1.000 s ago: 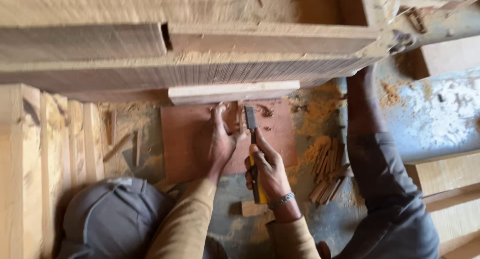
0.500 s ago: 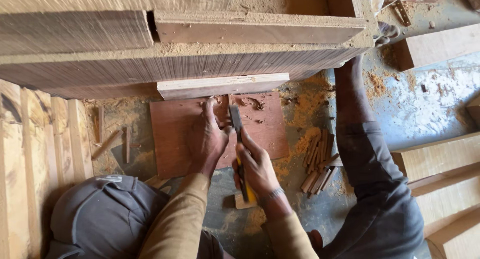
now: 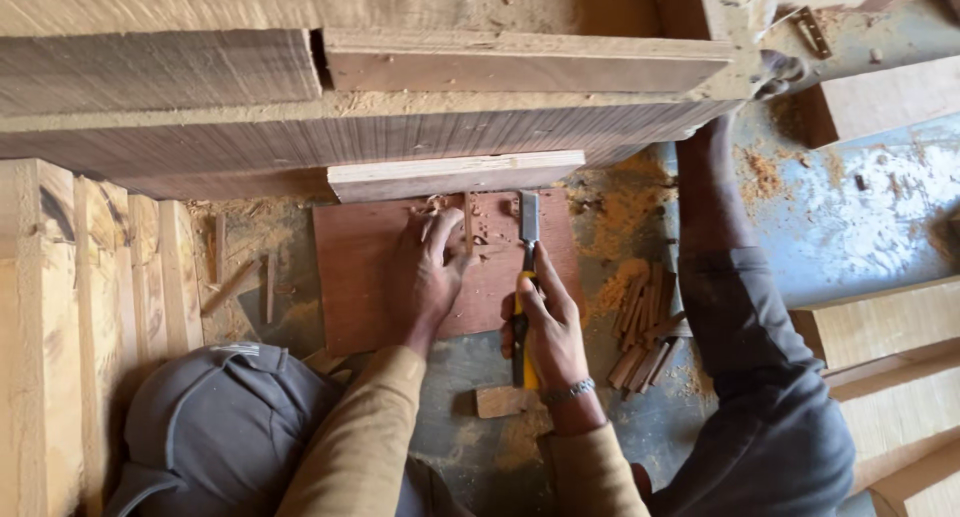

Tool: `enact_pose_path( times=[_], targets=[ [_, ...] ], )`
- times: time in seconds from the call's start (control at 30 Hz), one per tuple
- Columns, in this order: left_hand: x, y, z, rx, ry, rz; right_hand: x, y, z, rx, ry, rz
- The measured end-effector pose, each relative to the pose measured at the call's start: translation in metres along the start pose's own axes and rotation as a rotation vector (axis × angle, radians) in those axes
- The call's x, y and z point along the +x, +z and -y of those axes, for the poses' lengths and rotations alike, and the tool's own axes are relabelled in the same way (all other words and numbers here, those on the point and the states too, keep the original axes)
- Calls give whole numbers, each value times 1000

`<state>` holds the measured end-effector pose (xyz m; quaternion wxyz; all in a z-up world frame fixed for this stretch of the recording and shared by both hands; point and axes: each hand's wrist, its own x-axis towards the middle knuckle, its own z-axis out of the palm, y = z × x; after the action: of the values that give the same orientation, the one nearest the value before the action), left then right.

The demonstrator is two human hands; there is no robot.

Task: The person sits on the floor and uses a chisel to carve a small rectangular piece of wood. They repeatedly strike the chisel with a mallet to remove wood shavings and shape the piece. The person occasionally pauses to clear away debris and inspect the carved area.

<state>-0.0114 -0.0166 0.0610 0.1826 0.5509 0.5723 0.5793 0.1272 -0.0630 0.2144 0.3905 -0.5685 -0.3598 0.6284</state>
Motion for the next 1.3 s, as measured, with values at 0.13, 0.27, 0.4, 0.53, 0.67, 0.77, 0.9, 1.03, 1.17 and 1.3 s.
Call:
enact_pose_path(
  times=[0.13, 0.27, 0.4, 0.53, 0.67, 0.77, 0.9, 1.03, 1.17, 1.3],
  targets=[
    [9, -41, -45, 386, 50, 72, -22, -23, 8, -23, -37, 45],
    [13, -43, -51, 463, -30, 88, -40, -32, -1, -36, -29, 33],
    [6, -36, -44, 494, -159, 187, -39, -29, -3, -44, -17, 29],
    [13, -40, -44, 554, -89, 129, -39, -27, 0, -35, 11, 61],
    [17, -50, -60, 640, -95, 110, -38, -22, -1, -4, 28, 66],
    [21, -54, -70, 624, -121, 111, -39, -20, -5, 4, 34, 73],
    [25, -56, -77, 626, -156, 122, -39, -19, -13, 0, 34, 95],
    [26, -56, -77, 590, -142, 99, -41, -13, -17, 1, 76, 120],
    [26, -54, -74, 602, -150, 97, -44, -2, -18, -17, 105, 147],
    [26, -52, -73, 586, -131, 69, -43, 2, -17, -31, 77, 151]
  ],
)
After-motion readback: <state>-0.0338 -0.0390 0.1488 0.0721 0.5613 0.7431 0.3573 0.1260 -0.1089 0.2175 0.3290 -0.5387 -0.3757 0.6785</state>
